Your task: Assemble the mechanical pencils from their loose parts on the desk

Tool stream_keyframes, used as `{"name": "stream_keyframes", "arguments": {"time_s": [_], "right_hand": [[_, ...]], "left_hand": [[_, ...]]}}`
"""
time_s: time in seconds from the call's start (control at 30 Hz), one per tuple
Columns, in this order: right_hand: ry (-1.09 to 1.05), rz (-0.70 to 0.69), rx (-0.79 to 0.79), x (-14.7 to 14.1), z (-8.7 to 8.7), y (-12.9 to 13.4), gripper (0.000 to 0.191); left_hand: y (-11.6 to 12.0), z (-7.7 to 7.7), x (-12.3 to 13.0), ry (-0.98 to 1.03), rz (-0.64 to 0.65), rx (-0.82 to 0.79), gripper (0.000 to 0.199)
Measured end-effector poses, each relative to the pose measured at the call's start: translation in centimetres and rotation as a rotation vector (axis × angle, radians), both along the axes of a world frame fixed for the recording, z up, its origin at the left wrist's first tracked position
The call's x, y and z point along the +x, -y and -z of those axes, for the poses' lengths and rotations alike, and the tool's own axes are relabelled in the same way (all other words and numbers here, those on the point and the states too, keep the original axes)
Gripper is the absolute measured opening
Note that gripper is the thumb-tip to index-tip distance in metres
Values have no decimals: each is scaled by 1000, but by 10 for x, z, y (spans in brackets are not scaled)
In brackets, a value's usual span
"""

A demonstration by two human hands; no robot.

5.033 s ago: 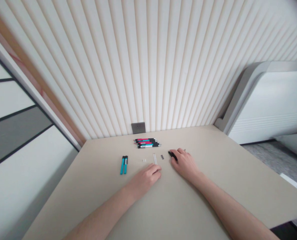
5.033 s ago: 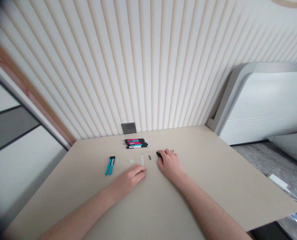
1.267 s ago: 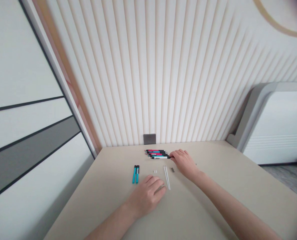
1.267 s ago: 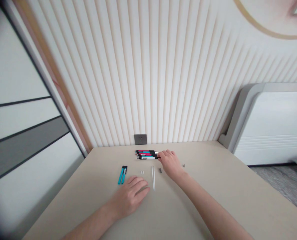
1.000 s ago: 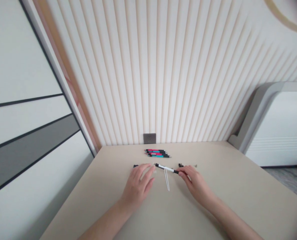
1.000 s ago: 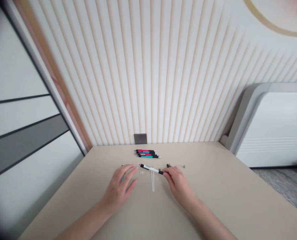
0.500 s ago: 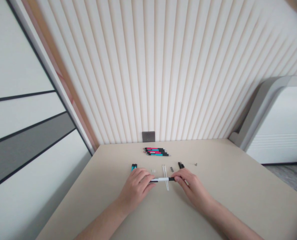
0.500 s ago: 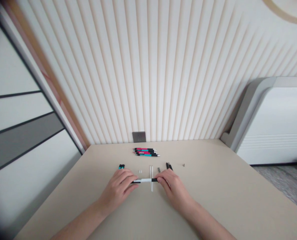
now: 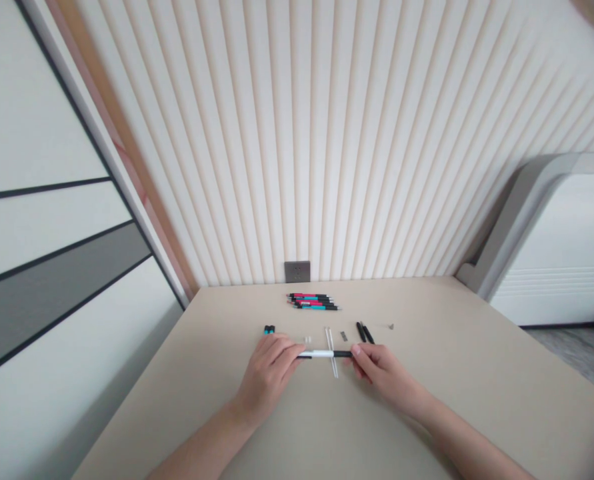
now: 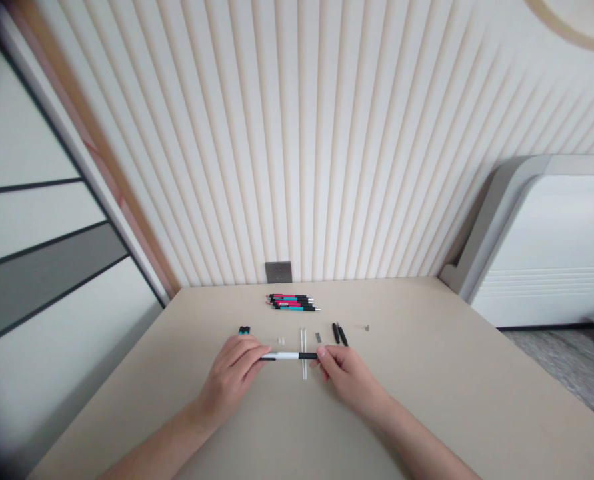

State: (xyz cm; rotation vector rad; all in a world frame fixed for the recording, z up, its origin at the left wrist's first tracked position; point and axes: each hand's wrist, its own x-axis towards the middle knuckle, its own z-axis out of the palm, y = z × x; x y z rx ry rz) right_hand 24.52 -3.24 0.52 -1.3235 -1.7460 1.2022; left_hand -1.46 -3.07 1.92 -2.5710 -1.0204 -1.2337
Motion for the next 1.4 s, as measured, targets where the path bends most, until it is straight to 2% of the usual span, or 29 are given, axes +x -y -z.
{"name": "stream_keyframes", "arguments": {"time_s": [0.2,0.4,0.6,0.83,0.93,1.2,1.4], "right_hand": [[-33,-4,-23,1,4,-2,54],[-118,39,-40,-1,11,-4,55],[-54,11,56,-2,9,-2,45],[-141,23,56,0,9,-4,37],[-170,44,44,0,10,-5,38],[-187,69,-18,-2,6,-4,46],[-150,64,-44,-3,2,-2,45]], "left_hand": [[-3,2,0,-10,37,-31,12],[-2,7,2,46,11,-106,30],[-5,8,3,75,-15,-198,10],[-6,7,6,112,-35,-156,16],[-6,9,5,103,-42,-171,18],[-7,12,4,84,-48,-177,8],[-7,11,4,77,-36,-162,8]]}}
